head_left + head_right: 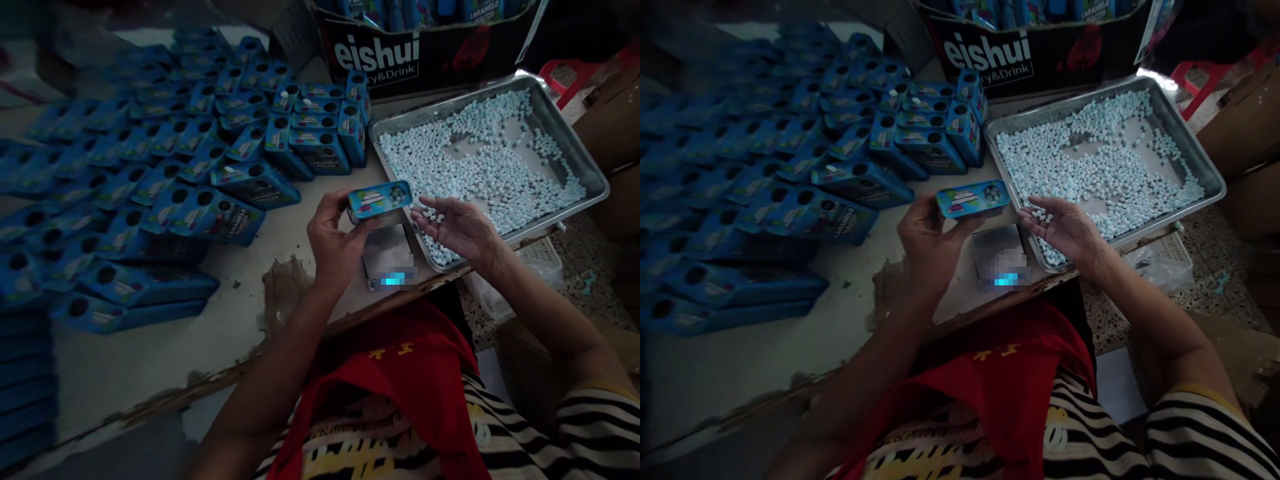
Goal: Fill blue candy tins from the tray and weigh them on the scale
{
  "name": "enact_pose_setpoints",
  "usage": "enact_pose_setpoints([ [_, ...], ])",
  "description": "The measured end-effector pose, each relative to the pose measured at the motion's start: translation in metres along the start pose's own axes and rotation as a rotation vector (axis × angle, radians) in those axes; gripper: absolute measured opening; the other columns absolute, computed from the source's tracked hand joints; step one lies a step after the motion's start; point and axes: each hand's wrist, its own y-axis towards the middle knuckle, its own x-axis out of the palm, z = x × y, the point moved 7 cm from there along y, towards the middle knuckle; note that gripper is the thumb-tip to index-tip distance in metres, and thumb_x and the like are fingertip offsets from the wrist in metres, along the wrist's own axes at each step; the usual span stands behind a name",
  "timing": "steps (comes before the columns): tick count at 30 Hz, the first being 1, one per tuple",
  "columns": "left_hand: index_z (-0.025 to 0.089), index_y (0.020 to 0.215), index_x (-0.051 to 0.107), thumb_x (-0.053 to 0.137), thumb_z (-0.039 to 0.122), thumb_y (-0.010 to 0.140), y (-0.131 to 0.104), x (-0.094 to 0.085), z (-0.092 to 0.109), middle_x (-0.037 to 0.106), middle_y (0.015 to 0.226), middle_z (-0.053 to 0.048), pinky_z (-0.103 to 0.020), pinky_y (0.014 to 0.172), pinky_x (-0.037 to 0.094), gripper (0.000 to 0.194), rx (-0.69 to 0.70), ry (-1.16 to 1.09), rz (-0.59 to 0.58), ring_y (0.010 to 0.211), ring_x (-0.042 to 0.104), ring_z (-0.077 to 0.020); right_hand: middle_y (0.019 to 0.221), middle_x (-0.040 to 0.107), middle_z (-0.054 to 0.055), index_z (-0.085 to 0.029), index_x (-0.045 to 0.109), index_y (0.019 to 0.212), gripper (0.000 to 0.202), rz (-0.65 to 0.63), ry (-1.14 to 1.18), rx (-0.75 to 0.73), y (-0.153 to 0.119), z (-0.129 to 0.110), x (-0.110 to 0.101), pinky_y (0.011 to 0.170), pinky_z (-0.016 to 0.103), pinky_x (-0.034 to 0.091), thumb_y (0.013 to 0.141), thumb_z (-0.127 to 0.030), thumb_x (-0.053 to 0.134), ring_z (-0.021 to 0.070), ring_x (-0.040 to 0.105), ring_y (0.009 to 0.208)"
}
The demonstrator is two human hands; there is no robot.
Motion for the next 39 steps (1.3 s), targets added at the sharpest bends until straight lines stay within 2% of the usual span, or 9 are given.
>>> enact_pose_setpoints([
  [5,0.022,0.112,0.073,0.105,0.044,0.072,-0.060,-0.005,-0.029,0.078,0.103,-0.001,-0.030,0.089,0.064,0.056,-0.395,-0.137,-0.036,0.096,0.077,-0.0200,0.100,0.083,0.010,-0.014,0.081,0.107,0.017,-0.082,-0.305,-0.040,-0.001,-0.013,-0.003,0.063,0.018,0.064,0.091,-0.010,0.084,0.0131,0.074,0.076],
  [10,0.025,0.131,0.070,0.104,0.051,0.073,-0.078,-0.017,-0.021,0.078,0.127,-0.007,-0.042,0.110,0.065,0.073,-0.329,-0.098,-0.011,0.122,0.077,-0.0263,0.085,0.081,0.005,-0.018,0.081,0.092,0.028,-0.074,-0.710,-0.403,-0.007,-0.066,-0.005,0.049,0.019,0.046,0.080,-0.033,0.102,0.0084,0.058,0.059],
  [13,0.028,0.140,0.068,0.105,0.048,0.074,-0.074,-0.055,-0.005,0.080,0.128,-0.007,-0.047,0.114,0.065,0.078,-0.251,-0.012,0.030,0.126,0.078,-0.0269,0.079,0.080,0.005,-0.018,0.083,0.094,0.025,-0.069,-0.912,-0.445,-0.006,-0.084,-0.009,0.050,0.022,0.040,0.085,-0.036,0.098,0.0085,0.052,0.056],
  [17,0.029,0.124,0.080,0.101,0.034,0.076,-0.081,-0.122,0.011,0.085,0.106,-0.003,-0.040,0.096,0.072,0.053,-0.234,0.112,0.155,0.100,0.083,-0.0236,0.073,0.077,0.003,-0.018,0.083,0.087,0.016,0.007,-1.182,-0.472,0.001,-0.094,-0.019,0.055,0.025,0.039,0.086,-0.031,0.093,0.0117,0.055,0.060],
  [23,0.030,0.110,0.086,0.101,0.028,0.068,-0.108,-0.180,0.029,0.086,0.095,0.000,-0.044,0.090,0.075,0.045,-0.270,0.240,0.364,0.091,0.084,-0.0261,0.066,0.065,-0.003,-0.023,0.075,0.086,0.019,0.148,-0.865,-0.534,0.007,-0.117,-0.026,0.052,0.024,0.035,0.089,-0.030,0.093,0.0107,0.050,0.056],
  [26,0.029,0.110,0.085,0.101,0.028,0.070,-0.109,-0.179,0.032,0.086,0.095,-0.001,-0.044,0.089,0.075,0.043,-0.273,0.241,0.344,0.090,0.083,-0.0256,0.057,0.044,-0.010,-0.025,0.068,0.082,0.027,0.111,-0.642,-0.267,0.011,-0.104,-0.020,0.046,0.020,0.025,0.090,-0.026,0.093,0.0075,0.032,0.048],
  [29,0.027,0.115,0.082,0.100,0.026,0.075,-0.100,-0.163,0.032,0.085,0.099,-0.001,-0.042,0.091,0.075,0.044,-0.242,0.213,0.260,0.092,0.083,-0.0244,0.065,0.053,-0.008,-0.024,0.069,0.085,0.023,0.003,-0.605,-0.122,0.000,-0.079,0.003,0.049,0.017,0.036,0.091,-0.022,0.091,0.0067,0.043,0.053],
  [34,0.027,0.129,0.078,0.098,0.031,0.083,-0.082,-0.125,0.029,0.084,0.112,-0.005,-0.045,0.103,0.071,0.050,-0.237,0.156,0.108,0.106,0.082,-0.0249,0.080,0.069,-0.002,-0.024,0.078,0.103,0.012,-0.143,-0.764,-0.220,-0.031,-0.055,0.046,0.060,0.021,0.053,0.096,-0.022,0.087,0.0111,0.061,0.067],
  [39,0.029,0.139,0.073,0.096,0.035,0.084,-0.071,-0.097,0.030,0.081,0.129,-0.007,-0.046,0.110,0.067,0.059,-0.266,0.184,-0.018,0.122,0.078,-0.0279,0.078,0.069,0.001,-0.021,0.080,0.103,0.015,-0.237,-0.921,-0.266,-0.046,-0.048,0.070,0.056,0.026,0.051,0.101,-0.032,0.088,0.0132,0.061,0.064],
])
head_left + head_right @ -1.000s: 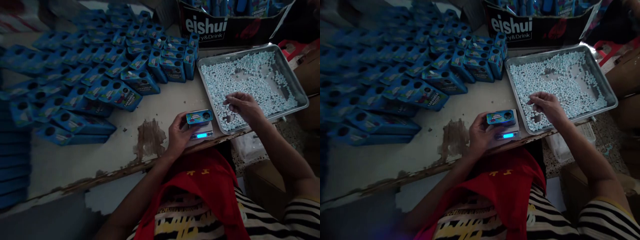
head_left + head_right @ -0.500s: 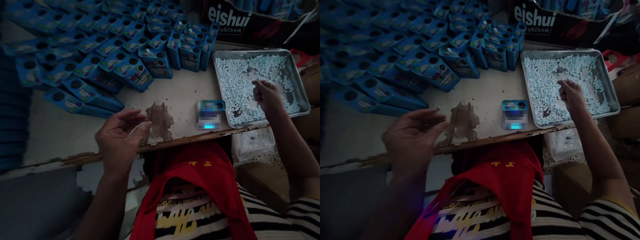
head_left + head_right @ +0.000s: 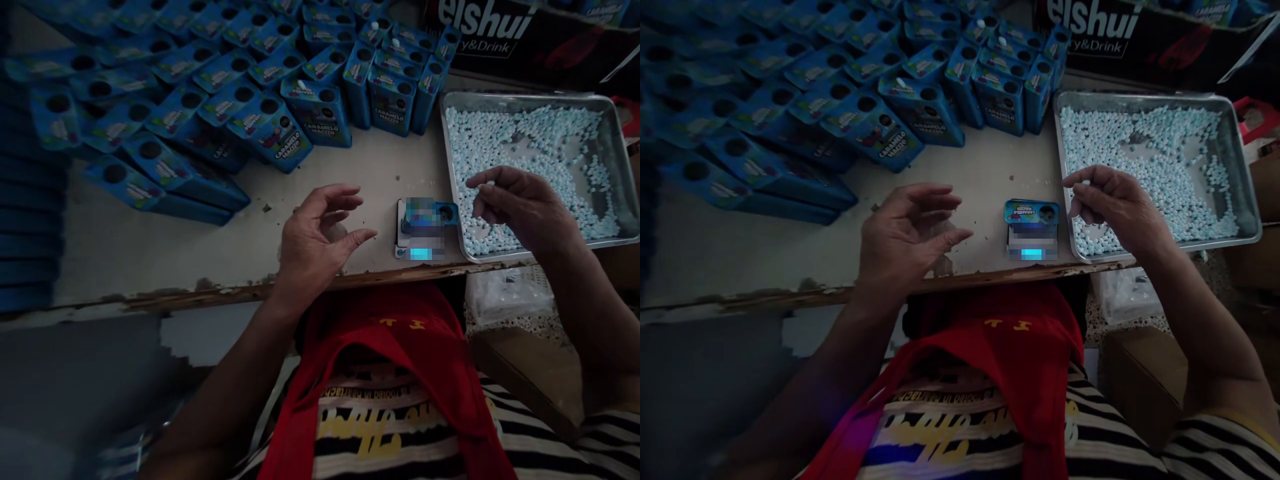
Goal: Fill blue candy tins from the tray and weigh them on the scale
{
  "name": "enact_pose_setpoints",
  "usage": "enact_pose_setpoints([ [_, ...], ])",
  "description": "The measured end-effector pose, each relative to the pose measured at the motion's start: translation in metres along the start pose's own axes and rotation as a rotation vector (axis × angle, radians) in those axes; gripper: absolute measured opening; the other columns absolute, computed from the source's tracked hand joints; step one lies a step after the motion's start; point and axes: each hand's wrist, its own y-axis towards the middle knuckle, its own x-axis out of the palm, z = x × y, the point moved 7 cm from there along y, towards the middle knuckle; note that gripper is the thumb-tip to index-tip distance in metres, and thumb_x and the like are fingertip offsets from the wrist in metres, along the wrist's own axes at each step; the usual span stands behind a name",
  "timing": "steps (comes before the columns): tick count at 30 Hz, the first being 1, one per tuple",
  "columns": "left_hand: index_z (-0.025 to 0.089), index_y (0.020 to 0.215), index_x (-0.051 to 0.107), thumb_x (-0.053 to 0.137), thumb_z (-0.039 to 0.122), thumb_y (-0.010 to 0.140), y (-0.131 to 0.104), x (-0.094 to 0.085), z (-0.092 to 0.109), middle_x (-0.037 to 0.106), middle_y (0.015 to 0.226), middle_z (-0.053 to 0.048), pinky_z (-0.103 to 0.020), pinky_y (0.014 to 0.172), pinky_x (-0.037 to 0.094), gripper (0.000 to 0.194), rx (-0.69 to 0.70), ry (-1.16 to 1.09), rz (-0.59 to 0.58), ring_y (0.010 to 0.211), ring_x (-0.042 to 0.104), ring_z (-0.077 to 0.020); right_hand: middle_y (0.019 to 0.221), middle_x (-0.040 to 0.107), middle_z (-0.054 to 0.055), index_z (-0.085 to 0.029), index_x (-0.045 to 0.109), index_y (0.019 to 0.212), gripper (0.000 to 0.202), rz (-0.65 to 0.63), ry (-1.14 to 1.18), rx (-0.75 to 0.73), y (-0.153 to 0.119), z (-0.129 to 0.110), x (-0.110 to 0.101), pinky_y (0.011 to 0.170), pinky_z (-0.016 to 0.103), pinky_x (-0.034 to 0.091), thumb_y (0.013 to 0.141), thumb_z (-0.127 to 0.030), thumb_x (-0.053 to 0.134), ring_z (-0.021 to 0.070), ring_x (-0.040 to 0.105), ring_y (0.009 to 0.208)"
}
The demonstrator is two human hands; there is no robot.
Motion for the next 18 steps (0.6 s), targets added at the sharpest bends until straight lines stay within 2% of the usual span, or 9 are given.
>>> enact_pose_setpoints([
  [4,0.027,0.140,0.072,0.096,0.029,0.083,0.002,0.010,0.002,0.080,0.131,-0.009,-0.046,0.111,0.067,0.062,-0.008,0.018,-0.027,0.125,0.077,-0.0285,0.077,0.069,0.002,-0.020,0.082,0.100,0.016,-0.044,-0.018,-0.006,-0.002,-0.007,0.008,0.057,0.026,0.050,0.099,-0.033,0.091,0.0132,0.060,0.066],
  [9,0.028,0.141,0.069,0.097,0.024,0.082,0.007,0.023,0.003,0.079,0.133,-0.008,-0.045,0.110,0.066,0.065,-0.005,0.017,-0.059,0.127,0.076,-0.0272,0.083,0.073,0.004,-0.020,0.084,0.101,0.014,-0.015,-0.036,-0.024,-0.003,-0.010,0.003,0.060,0.028,0.051,0.096,-0.029,0.092,0.0143,0.060,0.069],
  [12,0.028,0.145,0.066,0.098,0.022,0.080,0.012,0.039,0.001,0.078,0.136,-0.009,-0.044,0.110,0.064,0.074,0.007,-0.011,-0.079,0.130,0.074,-0.0271,0.084,0.072,0.003,-0.021,0.086,0.105,0.015,0.009,-0.097,-0.069,-0.006,-0.016,0.000,0.060,0.028,0.050,0.094,-0.030,0.092,0.0140,0.059,0.070],
  [15,0.028,0.147,0.063,0.102,0.027,0.078,0.015,0.060,-0.008,0.077,0.139,-0.011,-0.046,0.110,0.063,0.080,-0.015,-0.021,-0.089,0.131,0.074,-0.0291,0.082,0.072,0.002,-0.022,0.089,0.109,0.016,0.018,-0.183,-0.115,-0.008,-0.023,-0.002,0.062,0.026,0.048,0.094,-0.026,0.088,0.0133,0.058,0.071],
  [18,0.026,0.144,0.064,0.101,0.034,0.080,0.017,0.083,-0.014,0.078,0.138,-0.012,-0.046,0.110,0.062,0.075,-0.027,-0.048,-0.141,0.128,0.075,-0.0298,0.087,0.075,0.004,-0.023,0.090,0.111,0.017,0.025,-0.300,-0.163,-0.008,-0.027,-0.012,0.070,0.030,0.054,0.096,-0.026,0.084,0.0174,0.062,0.078],
])
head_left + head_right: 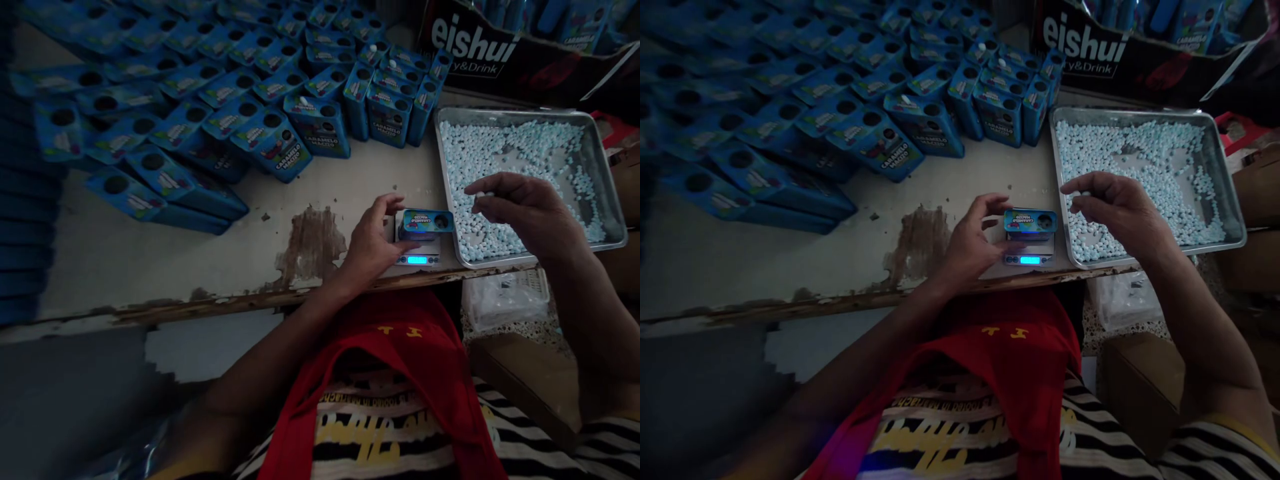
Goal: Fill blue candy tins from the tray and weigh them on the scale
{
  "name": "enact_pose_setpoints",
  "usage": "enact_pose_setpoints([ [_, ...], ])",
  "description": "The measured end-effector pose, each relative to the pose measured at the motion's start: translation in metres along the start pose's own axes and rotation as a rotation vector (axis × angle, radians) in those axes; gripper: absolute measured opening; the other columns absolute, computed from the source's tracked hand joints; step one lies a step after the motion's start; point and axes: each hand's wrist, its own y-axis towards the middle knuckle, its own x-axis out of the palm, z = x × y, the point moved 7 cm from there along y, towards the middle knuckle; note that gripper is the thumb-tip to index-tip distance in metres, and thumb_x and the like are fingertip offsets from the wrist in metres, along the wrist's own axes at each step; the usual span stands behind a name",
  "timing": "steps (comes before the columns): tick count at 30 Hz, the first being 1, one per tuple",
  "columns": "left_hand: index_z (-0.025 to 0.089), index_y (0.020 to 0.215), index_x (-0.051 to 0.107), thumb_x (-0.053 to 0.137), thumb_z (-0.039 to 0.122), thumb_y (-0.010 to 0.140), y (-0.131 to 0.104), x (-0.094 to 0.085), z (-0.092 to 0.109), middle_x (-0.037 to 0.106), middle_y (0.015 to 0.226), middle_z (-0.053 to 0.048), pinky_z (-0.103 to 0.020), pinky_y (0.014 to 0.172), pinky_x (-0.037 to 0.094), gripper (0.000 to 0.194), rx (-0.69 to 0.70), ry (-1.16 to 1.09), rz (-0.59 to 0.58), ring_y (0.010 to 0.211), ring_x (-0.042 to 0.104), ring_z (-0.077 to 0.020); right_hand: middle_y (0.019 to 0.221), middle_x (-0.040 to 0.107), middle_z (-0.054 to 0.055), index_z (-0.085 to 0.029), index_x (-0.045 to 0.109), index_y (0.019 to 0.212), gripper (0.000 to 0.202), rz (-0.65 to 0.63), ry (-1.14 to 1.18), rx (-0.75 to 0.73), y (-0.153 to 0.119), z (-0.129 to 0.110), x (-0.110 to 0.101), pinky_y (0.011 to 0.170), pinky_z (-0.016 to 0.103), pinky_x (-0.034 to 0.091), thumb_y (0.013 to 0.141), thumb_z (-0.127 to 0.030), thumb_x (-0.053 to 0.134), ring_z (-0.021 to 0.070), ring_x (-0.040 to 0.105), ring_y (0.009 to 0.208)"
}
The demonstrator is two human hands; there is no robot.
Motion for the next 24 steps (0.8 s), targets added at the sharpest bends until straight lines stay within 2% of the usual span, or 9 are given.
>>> enact_pose_setpoints([
  [3,0.023,0.134,0.072,0.086,0.031,0.095,0.005,0.015,0.010,0.081,0.124,-0.008,-0.040,0.103,0.063,0.042,0.112,-0.005,-0.073,0.111,0.078,-0.0249,0.113,0.080,0.007,-0.029,0.090,0.111,0.023,0.069,-0.137,-0.050,0.000,0.015,-0.014,0.092,0.042,0.064,0.088,-0.027,0.092,0.0300,0.071,0.112],
  [5,0.026,0.130,0.077,0.072,0.026,0.102,0.009,0.018,0.030,0.082,0.123,-0.008,-0.042,0.107,0.062,0.028,0.321,0.099,-0.073,0.113,0.077,-0.0255,0.128,0.079,0.007,-0.032,0.088,0.113,0.033,0.183,-0.046,-0.030,-0.004,0.036,-0.019,0.104,0.046,0.064,0.082,-0.025,0.097,0.0332,0.069,0.131],
  [6,0.029,0.130,0.078,0.068,0.024,0.104,0.010,0.019,0.041,0.082,0.126,-0.008,-0.046,0.114,0.059,0.028,0.450,0.172,-0.057,0.119,0.076,-0.0267,0.129,0.079,0.006,-0.032,0.087,0.115,0.034,0.238,0.084,0.013,-0.006,0.050,-0.017,0.106,0.045,0.065,0.083,-0.027,0.098,0.0315,0.070,0.130],
  [8,0.036,0.131,0.080,0.065,0.023,0.106,0.014,0.023,0.058,0.081,0.133,-0.006,-0.053,0.128,0.049,0.032,0.665,0.305,-0.025,0.130,0.072,-0.0287,0.116,0.082,0.006,-0.028,0.084,0.115,0.024,0.282,0.441,0.156,-0.010,0.081,0.001,0.102,0.041,0.067,0.093,-0.037,0.092,0.0251,0.077,0.111],
  [10,0.040,0.130,0.081,0.064,0.024,0.108,0.022,0.027,0.063,0.082,0.132,-0.005,-0.055,0.131,0.044,0.032,0.753,0.394,0.006,0.131,0.071,-0.0290,0.104,0.083,0.006,-0.024,0.082,0.108,0.018,0.233,0.782,0.316,-0.011,0.100,0.031,0.093,0.036,0.070,0.103,-0.041,0.082,0.0208,0.079,0.092],
  [13,0.039,0.131,0.082,0.057,0.027,0.111,0.035,0.030,0.056,0.082,0.128,-0.007,-0.053,0.121,0.048,0.034,0.746,0.485,0.046,0.121,0.072,-0.0287,0.104,0.085,0.009,-0.020,0.078,0.099,0.020,0.156,1.073,0.430,-0.007,0.101,0.063,0.087,0.031,0.071,0.112,-0.031,0.068,0.0197,0.081,0.091],
  [17,0.036,0.129,0.084,0.053,0.028,0.111,0.032,0.021,0.051,0.083,0.123,-0.008,-0.050,0.112,0.051,0.036,0.797,0.520,0.151,0.113,0.072,-0.0281,0.104,0.086,0.011,-0.017,0.079,0.095,0.026,0.150,1.159,0.438,-0.003,0.091,0.068,0.088,0.030,0.072,0.110,-0.013,0.059,0.0197,0.083,0.094],
  [20,0.036,0.125,0.085,0.055,0.027,0.109,0.030,0.017,0.052,0.082,0.120,-0.008,-0.052,0.116,0.050,0.035,0.765,0.493,0.162,0.112,0.072,-0.0283,0.100,0.086,0.011,-0.015,0.082,0.095,0.015,0.132,1.094,0.418,0.002,0.090,0.063,0.088,0.029,0.073,0.099,-0.005,0.071,0.0196,0.084,0.090],
  [24,0.030,0.124,0.081,0.064,0.031,0.102,0.036,0.019,0.048,0.079,0.121,-0.010,-0.051,0.112,0.054,0.028,0.512,0.333,0.101,0.115,0.070,-0.0313,0.094,0.086,0.011,-0.016,0.087,0.101,0.018,0.120,0.860,0.337,-0.001,0.086,0.048,0.083,0.028,0.073,0.084,-0.015,0.093,0.0212,0.085,0.084],
])
